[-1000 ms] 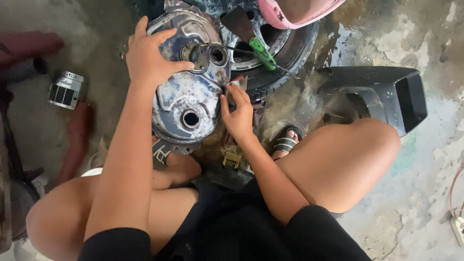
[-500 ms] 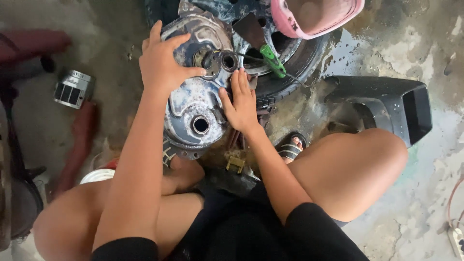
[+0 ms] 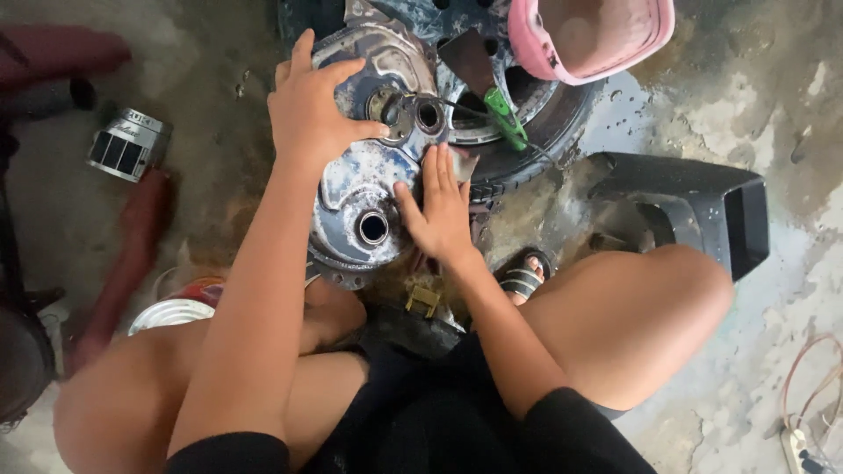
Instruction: A person is cleaning a large metal automotive part using a scraper and a cloth while sitting on the floor.
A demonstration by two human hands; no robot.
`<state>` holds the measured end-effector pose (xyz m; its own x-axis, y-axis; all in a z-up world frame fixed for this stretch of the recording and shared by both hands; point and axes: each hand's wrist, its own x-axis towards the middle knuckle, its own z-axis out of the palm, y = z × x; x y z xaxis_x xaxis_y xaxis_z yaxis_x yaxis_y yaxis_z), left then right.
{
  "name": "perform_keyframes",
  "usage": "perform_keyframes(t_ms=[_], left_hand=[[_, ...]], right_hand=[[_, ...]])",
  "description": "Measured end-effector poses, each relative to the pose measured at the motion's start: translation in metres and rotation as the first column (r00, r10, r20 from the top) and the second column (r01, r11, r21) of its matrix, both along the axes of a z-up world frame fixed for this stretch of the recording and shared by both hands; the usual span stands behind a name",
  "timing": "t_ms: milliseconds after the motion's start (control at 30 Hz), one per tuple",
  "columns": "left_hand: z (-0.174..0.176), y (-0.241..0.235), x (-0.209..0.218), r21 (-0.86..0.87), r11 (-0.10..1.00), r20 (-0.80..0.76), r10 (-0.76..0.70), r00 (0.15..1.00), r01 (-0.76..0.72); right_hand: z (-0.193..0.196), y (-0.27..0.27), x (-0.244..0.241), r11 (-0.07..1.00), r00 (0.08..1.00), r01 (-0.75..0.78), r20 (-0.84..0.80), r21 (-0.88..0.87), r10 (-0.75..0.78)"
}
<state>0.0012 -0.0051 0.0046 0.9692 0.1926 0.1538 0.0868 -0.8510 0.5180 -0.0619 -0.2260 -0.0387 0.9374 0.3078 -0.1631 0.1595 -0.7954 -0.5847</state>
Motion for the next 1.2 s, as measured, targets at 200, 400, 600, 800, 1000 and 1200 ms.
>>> perform_keyframes(t_ms=[200,400,600,800,1000,1200], left_hand=[[0.000,0.001,0.000,0.012,1.000,0.021,0.007,1.000,-0.007],[-0.007,0.002,0.001,0.059,0.998,0.039,-0.016,0.999,0.014],[-0.006,0.002,0.002,0.023,1.000,0.003,0.000,1.000,0.000],[-0.004,0.003,0.001,0.033,0.999,0.007,-0.009,1.000,0.008],[-0.007,0.004,0.002,0.017,1.000,0.032,-0.013,0.999,0.012],[-0.011,0.004,0.004,0.060,0.998,0.005,0.006,1.000,-0.006]], right_hand=[[0.002,0.001,0.024,0.992,0.999,0.010,-0.033,-0.129,-0.014],[-0.006,0.003,0.055,0.994,0.983,0.097,-0.153,-0.053,-0.104],[0.015,0.003,0.011,0.995,0.987,0.021,-0.154,-0.101,-0.037],[0.016,-0.024,0.011,0.970,0.999,0.045,0.001,0.241,-0.046],[0.008,-0.043,0.013,0.933,0.993,-0.015,0.117,0.360,-0.030],[0.031,-0.033,0.018,0.917,0.948,0.176,0.190,0.359,-0.256]])
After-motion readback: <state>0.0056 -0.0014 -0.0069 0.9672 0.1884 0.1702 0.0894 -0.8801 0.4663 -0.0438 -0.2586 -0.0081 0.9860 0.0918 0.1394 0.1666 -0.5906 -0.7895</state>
